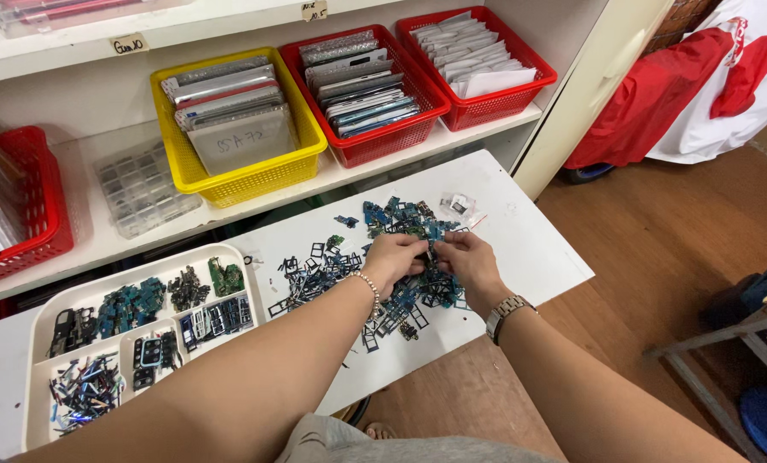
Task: The person sorts small electronic components from a pile on a white table into compartments of a white tray. The person picks up components one by one and places them into the tray sections.
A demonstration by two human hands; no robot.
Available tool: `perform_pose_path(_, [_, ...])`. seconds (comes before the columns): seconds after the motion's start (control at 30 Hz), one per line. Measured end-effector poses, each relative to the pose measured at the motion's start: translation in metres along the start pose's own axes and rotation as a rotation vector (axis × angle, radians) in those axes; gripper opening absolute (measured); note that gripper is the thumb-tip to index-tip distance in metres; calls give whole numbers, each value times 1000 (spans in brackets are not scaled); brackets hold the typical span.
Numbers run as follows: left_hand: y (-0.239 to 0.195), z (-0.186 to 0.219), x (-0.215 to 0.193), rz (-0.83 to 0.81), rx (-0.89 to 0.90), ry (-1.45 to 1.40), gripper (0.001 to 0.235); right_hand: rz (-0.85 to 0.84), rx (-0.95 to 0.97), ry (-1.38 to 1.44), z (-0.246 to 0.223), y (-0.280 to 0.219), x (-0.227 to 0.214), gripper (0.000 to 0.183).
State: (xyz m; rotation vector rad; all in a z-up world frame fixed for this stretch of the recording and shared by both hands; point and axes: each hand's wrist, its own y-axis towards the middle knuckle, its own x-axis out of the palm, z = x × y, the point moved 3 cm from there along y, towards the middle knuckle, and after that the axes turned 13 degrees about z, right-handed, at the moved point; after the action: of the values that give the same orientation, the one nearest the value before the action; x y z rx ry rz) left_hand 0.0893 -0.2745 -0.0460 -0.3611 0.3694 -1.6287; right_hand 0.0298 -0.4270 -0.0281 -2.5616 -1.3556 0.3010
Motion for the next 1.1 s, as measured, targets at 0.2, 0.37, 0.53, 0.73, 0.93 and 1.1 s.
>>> perform_pose_path(0.2, [3, 3, -14, 77, 8, -84, 14, -95, 27, 112, -1, -6, 14, 27])
perform_pose_path(0.37, [1, 4, -33, 94, -52, -156, 13, -11, 122, 228, -6, -9, 9, 26])
perform_pose_path(0.53, [-9, 4, -50, 100, -41, -146, 15, -170, 145, 220, -17, -26, 27, 25])
perform_pose_path(0.73, [-24, 6, -85, 144, -1, -124, 15, -305, 126, 11, -28, -53, 67, 25])
perform_pose_path(0.93, [-38, 2, -142, 320, 55, -175, 14, -415, 121, -83, -26, -69, 124, 21])
perform_pose_path(1.1, [-59, 0, -209, 582, 95, -208, 13, -432, 116, -56, -12, -90, 186, 18])
